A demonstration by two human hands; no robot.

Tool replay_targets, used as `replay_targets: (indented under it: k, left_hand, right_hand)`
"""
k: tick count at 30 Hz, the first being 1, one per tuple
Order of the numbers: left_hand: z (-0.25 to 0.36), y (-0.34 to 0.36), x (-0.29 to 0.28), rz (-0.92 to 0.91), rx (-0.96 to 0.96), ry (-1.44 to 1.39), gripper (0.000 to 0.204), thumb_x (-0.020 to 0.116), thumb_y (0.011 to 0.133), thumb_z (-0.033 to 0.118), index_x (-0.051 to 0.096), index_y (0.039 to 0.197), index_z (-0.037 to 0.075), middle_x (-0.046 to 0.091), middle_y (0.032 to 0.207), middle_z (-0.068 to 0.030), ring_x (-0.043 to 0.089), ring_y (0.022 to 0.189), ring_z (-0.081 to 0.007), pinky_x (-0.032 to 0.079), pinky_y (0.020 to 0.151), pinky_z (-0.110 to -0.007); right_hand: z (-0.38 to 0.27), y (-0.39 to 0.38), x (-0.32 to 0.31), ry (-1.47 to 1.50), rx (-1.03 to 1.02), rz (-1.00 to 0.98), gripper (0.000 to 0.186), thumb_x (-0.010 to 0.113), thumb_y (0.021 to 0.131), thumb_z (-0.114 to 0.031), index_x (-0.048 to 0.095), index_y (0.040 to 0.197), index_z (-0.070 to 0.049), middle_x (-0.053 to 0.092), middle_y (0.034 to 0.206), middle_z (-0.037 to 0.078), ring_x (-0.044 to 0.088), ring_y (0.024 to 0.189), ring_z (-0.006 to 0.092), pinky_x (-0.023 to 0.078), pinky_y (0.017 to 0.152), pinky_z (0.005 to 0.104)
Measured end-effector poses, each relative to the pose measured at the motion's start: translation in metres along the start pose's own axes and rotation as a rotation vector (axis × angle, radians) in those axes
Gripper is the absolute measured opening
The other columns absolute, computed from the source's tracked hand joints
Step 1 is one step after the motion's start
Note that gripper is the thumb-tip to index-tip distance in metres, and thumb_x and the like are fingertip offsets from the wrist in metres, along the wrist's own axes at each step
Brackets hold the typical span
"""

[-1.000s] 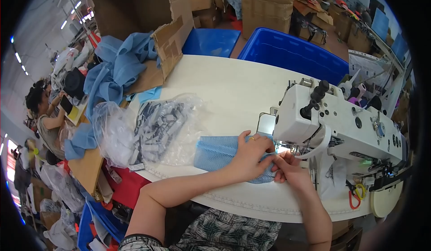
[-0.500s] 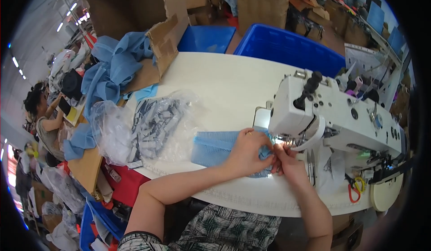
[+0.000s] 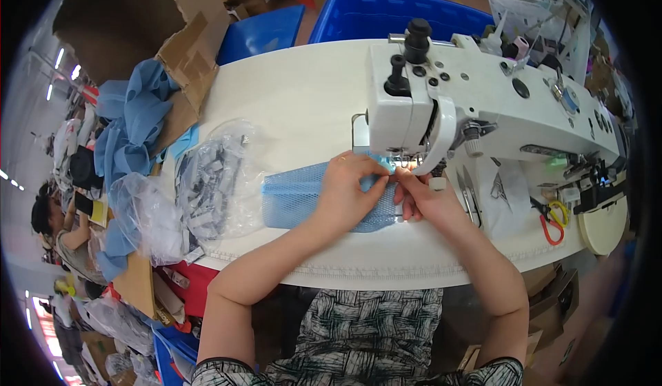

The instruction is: Sewing a blue mesh fabric component using an industrial sewing machine in a workshop.

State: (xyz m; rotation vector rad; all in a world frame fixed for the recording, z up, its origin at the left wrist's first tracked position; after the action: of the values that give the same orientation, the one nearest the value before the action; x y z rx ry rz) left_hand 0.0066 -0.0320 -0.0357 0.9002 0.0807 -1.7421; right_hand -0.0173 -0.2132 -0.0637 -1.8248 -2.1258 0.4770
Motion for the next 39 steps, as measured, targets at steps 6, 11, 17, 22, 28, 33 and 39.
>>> replay_targets:
  k: [6,11,17,22,28,33,39]
  left_hand:
    - [0.001,0.001,-0.003,-0.037,-0.033,-0.036,0.016,0.08,0.082,0.008,0.077,0.096,0.0,0.073,0.092,-0.015,0.07,0.089,-0.0308,0.054,0.08,-0.038]
    - [-0.003,0.001,-0.006,-0.073,-0.083,-0.133,0.017,0.079,0.084,0.006,0.077,0.1,0.0,0.073,0.093,-0.0144,0.07,0.092,-0.0281,0.054,0.084,-0.036]
    - [-0.003,0.001,-0.007,-0.097,-0.106,-0.131,0.017,0.078,0.085,0.005,0.077,0.101,-0.001,0.073,0.095,-0.0145,0.069,0.092,-0.0267,0.053,0.085,-0.035]
    - [0.001,0.003,-0.01,-0.101,-0.127,-0.178,0.015,0.078,0.085,0.004,0.076,0.098,-0.002,0.071,0.093,-0.0138,0.069,0.091,-0.0252,0.053,0.084,-0.034]
    - [0.0,0.003,-0.009,-0.085,-0.107,-0.148,0.013,0.078,0.085,0.004,0.075,0.095,-0.003,0.072,0.093,-0.0134,0.069,0.09,-0.0251,0.053,0.084,-0.034]
    - [0.001,0.003,-0.01,-0.092,-0.126,-0.144,0.013,0.079,0.084,0.005,0.075,0.094,-0.002,0.072,0.092,-0.0128,0.068,0.09,-0.0257,0.052,0.083,-0.034]
    - [0.002,0.003,-0.01,-0.087,-0.116,-0.138,0.016,0.083,0.08,0.009,0.075,0.09,-0.001,0.071,0.088,-0.012,0.067,0.088,-0.0256,0.052,0.084,-0.036]
  right_hand:
    - [-0.008,-0.008,-0.002,-0.01,-0.04,-0.001,0.033,0.067,0.103,-0.03,0.059,0.101,0.002,0.07,0.077,0.008,0.066,0.054,0.0136,0.046,0.045,0.0249]
    - [-0.011,-0.01,-0.001,-0.013,-0.059,-0.028,0.03,0.066,0.104,-0.029,0.06,0.099,0.0,0.071,0.079,0.007,0.066,0.055,0.013,0.046,0.045,0.0252]
    - [-0.011,-0.009,0.0,-0.03,-0.038,-0.022,0.031,0.065,0.104,-0.029,0.059,0.099,0.001,0.071,0.08,0.007,0.066,0.055,0.0128,0.046,0.046,0.0255]
    - [-0.012,-0.012,0.003,-0.058,-0.002,0.043,0.021,0.066,0.105,-0.024,0.068,0.104,-0.003,0.069,0.078,0.004,0.062,0.055,0.0089,0.044,0.046,0.0217]
    - [-0.005,-0.006,-0.002,-0.026,-0.035,-0.007,0.035,0.071,0.101,-0.025,0.052,0.106,0.004,0.071,0.082,0.01,0.066,0.056,0.0132,0.047,0.047,0.0254]
    - [-0.007,-0.006,0.0,-0.016,-0.042,-0.028,0.031,0.069,0.101,-0.023,0.053,0.108,0.002,0.071,0.082,0.009,0.065,0.056,0.0125,0.046,0.046,0.0252]
    - [0.003,-0.002,-0.001,-0.014,0.009,0.028,0.042,0.071,0.1,-0.027,0.047,0.114,0.004,0.07,0.082,0.008,0.065,0.055,0.0125,0.047,0.048,0.0253]
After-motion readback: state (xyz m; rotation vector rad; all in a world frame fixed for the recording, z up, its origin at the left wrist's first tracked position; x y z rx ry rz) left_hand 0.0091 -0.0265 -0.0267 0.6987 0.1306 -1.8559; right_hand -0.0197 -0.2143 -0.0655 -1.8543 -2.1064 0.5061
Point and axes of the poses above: each hand's wrist, its own y-axis towards the middle knuckle, its own x-axis out of the palm, z = x × y, the point moved 3 cm from there along y, towards the middle knuckle
